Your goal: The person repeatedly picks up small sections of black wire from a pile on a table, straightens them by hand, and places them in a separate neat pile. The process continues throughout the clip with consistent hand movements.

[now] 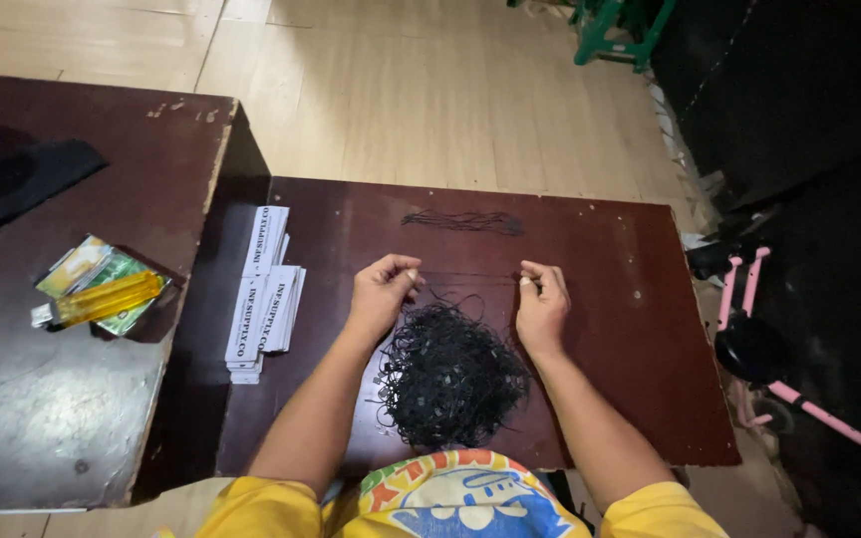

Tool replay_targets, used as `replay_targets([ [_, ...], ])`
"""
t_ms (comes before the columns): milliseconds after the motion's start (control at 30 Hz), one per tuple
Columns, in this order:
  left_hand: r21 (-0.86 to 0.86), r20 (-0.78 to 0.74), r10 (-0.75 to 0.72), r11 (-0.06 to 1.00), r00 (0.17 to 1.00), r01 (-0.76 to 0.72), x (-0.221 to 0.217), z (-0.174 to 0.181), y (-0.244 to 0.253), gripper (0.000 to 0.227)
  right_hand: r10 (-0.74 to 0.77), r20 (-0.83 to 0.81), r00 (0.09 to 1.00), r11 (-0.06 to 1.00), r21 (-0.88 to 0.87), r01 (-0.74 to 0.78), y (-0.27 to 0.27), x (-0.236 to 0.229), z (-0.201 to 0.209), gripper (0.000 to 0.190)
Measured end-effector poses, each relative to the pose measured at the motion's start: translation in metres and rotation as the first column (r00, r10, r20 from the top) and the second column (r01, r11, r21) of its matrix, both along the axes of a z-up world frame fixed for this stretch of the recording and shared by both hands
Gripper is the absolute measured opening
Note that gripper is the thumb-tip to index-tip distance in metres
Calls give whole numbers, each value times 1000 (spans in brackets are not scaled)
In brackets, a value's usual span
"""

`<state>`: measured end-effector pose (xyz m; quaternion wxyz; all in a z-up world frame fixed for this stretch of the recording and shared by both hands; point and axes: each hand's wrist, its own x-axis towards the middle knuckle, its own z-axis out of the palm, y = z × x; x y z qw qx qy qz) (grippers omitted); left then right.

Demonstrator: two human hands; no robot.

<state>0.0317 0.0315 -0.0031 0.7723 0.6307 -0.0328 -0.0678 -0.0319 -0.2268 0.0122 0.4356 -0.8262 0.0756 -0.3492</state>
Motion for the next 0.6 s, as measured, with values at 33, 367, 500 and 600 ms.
replay_targets([
  [33, -1, 2, 5, 1000, 1000, -5, 2, 0, 5, 21, 5, 2, 1000, 1000, -1, -5, 1, 2, 1, 29],
  [367, 670, 690, -117, 478, 714, -568, 10, -15, 13, 14, -37, -98, 995, 993, -113, 26, 5, 6, -1, 29],
  [500, 687, 641, -68, 495, 764, -532, 10, -20, 15, 13, -101, -104, 989, 985, -153, 84, 1, 10, -10, 33],
  [600, 608, 553, 129, 613, 823, -505, 18, -21, 20, 22, -137, -38, 990, 989, 49, 139, -10, 16, -25, 36],
])
